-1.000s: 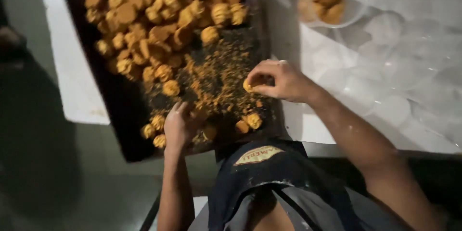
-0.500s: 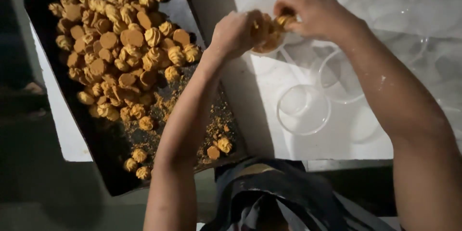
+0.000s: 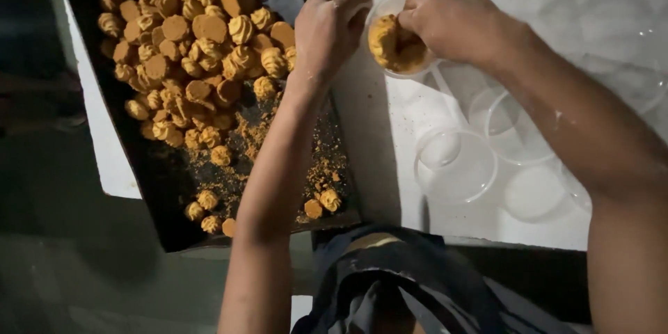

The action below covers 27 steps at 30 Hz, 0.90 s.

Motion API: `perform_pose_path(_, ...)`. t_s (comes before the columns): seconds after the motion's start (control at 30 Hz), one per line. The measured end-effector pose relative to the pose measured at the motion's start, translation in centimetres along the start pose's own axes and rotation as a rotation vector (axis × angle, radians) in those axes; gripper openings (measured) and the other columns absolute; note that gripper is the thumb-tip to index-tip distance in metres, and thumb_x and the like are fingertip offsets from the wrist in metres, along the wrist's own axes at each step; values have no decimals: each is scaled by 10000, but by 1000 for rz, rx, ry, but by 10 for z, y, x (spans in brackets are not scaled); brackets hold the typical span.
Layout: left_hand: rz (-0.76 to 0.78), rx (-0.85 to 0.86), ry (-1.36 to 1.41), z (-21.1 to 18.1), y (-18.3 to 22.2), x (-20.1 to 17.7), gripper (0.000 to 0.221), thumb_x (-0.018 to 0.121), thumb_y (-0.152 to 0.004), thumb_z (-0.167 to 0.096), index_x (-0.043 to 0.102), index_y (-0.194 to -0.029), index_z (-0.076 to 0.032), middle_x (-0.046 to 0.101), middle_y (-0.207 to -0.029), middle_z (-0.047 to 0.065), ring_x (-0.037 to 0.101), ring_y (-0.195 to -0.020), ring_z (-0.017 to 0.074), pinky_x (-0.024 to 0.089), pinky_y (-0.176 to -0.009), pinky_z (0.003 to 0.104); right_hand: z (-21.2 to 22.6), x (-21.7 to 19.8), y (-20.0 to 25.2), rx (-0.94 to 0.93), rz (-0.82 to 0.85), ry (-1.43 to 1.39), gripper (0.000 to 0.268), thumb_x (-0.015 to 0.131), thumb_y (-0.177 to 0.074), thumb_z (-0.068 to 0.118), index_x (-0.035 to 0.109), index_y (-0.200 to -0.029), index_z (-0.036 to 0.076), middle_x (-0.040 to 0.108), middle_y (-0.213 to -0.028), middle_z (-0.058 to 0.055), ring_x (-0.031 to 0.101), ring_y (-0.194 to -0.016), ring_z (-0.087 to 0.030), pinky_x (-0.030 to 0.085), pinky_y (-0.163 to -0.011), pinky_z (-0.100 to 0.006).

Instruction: The recorder prepares plastic cups and fills them with baked goods from a tray.

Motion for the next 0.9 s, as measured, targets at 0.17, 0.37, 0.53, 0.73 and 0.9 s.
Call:
perform_pose_path(0.17,-58,-52,113,0,25,-4,152,786,-875,-70,777,-1023,-104,691,-1044,90,717,-907,277,604,-768,377,-2,37,-25,250,-50,-67,285,675,-875,150,749,-1149,120,744,-1059,-184,726,-929,-370,581,-825,-491)
perform_pose_path(0.37,-29,-313,226,1,109,-55,184,798,-867,-57,770,-1046,-89,703,-1043,80,724,-897,229,617,-754,352,14,48,-47,439,36,-230,261,643,-961,339,770,-1056,131,758,-970,-169,721,-888,-366,564,-794,-519)
perform_pose_path(0.53,-159,-576,240,49,229,-120,176,791,-933,-72,779,-1107,-96,706,-1084,72,691,-858,164,605,-696,306,-4,70,-31,393,-154,-488,291,731,-818,218,786,-1093,139,767,-1006,-130,725,-854,-295,569,-802,-437)
perform_pose_path(0.73,-413,-877,51,75,358,-219,169,790,-924,-30,755,-1089,-41,694,-1040,101,636,-803,176,540,-691,338,97,26,-16,250,-517,-1107,199,774,-943,8,586,-898,56,624,-894,-4,631,-816,-81,552,-783,-226)
perform_pose_path(0.9,-343,-881,-162,100,416,-265,244,799,-907,-42,736,-1140,-75,695,-1133,118,712,-964,281,591,-813,387,270,81,-72,-245,93,-918,409,732,-934,255,697,-1311,98,712,-786,-65,562,-531,-129,482,-464,-294)
Point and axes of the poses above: each hand's wrist, its own y-axis away from the middle knuckle, its own x-axis out of the palm, z = x × y, the point moved 2 cm from there along -y, towards the middle knuckle
